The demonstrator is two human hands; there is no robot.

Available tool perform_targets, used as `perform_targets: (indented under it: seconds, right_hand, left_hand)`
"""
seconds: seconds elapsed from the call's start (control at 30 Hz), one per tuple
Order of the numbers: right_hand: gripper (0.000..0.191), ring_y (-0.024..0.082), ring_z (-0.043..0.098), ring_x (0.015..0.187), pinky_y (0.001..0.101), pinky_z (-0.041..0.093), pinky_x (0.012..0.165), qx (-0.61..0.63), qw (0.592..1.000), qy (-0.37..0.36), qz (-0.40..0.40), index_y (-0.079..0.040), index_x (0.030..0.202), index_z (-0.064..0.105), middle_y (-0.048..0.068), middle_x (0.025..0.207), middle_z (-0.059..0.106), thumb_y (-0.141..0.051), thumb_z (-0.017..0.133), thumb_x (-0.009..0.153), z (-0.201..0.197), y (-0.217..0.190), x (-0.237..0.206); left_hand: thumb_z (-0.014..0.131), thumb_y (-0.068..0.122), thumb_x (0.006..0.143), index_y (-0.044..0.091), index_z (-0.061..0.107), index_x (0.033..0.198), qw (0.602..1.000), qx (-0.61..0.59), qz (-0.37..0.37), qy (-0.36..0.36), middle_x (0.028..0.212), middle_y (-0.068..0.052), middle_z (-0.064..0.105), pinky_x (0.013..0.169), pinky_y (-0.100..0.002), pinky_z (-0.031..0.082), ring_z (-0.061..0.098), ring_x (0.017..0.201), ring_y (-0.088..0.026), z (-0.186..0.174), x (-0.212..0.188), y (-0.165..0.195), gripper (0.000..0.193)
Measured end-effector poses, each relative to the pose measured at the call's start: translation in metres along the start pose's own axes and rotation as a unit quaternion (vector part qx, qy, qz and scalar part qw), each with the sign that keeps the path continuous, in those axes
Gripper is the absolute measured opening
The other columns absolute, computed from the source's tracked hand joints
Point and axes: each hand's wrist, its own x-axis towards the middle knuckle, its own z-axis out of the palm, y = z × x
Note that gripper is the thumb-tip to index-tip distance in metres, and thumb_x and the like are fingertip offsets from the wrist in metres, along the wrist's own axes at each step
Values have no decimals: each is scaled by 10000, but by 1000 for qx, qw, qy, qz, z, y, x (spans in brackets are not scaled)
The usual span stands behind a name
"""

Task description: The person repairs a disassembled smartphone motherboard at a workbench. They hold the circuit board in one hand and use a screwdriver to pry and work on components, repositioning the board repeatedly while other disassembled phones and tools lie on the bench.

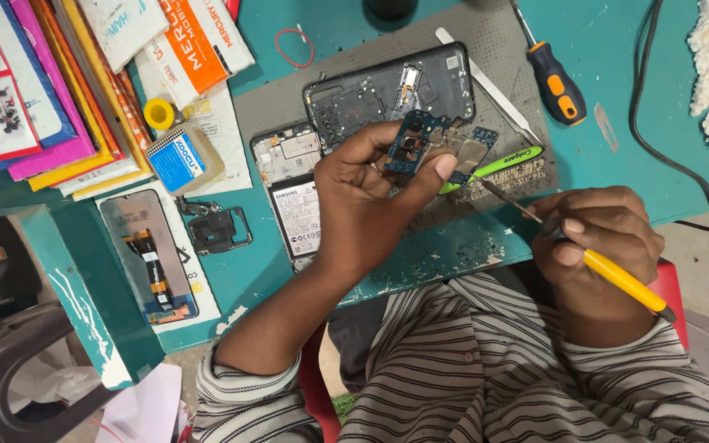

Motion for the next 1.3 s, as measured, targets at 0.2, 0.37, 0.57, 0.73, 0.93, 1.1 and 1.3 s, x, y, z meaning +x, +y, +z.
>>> perform_targets:
  seconds: [0.2,0.37,0.57,0.73,0.93,1.1,1.3]
  right_hand:
    - [294,240,725,848,312,637,733,1,1000,2,-9,-68,1136,515,107,930,640,-323,662,1111,1,4,-2]
    - [307,245,718,774,304,624,666,2,999,24,-32,-61,1103,530,92,902,634,-341,654,1086,5,11,-1]
    - [301,238,723,806,297,624,691,-3,1000,15,-10,-69,1128,505,109,909,642,-336,645,1120,3,9,-3]
    - [289,249,730,837,308,618,710,-16,1000,11,-17,-66,1123,502,115,941,644,-322,637,1122,2,9,-3]
    - [284,243,729,856,308,638,731,-2,1000,13,-15,-75,1128,507,109,952,632,-324,644,1121,3,7,-2]
    - [267,244,727,831,309,638,707,-8,1000,15,-15,-73,1112,496,98,925,621,-300,638,1112,4,5,0]
    - [269,247,711,836,310,665,726,1,1000,14,-9,-76,1145,497,98,947,606,-297,649,1120,3,6,-2]
  left_hand:
    - [774,-55,984,-27,672,1187,1000,2,-1,0,1087,-81,737,1024,-297,620,730,1045,-127,-1,0,2,228]
    - [773,-64,985,-30,676,1185,1000,0,-4,2,1088,-85,738,1022,-297,616,725,1039,-126,-1,0,2,225]
    - [771,-62,987,-31,676,1186,1000,3,-6,3,1086,-86,735,1026,-301,617,722,1041,-125,-1,0,2,223]
    - [771,-62,981,-26,670,1175,1000,5,-8,3,1083,-89,741,1032,-307,625,735,1054,-139,-1,0,2,221]
    - [771,-69,983,-32,669,1185,1000,1,-5,5,1088,-90,737,1035,-309,622,731,1054,-140,0,0,2,229]
    - [768,-69,975,-33,669,1182,1000,4,-11,7,1117,-92,743,1024,-303,621,733,1045,-135,0,0,2,232]
    - [767,-73,984,-36,672,1186,1000,1,-6,7,1088,-92,741,1022,-296,617,727,1040,-125,0,0,2,226]
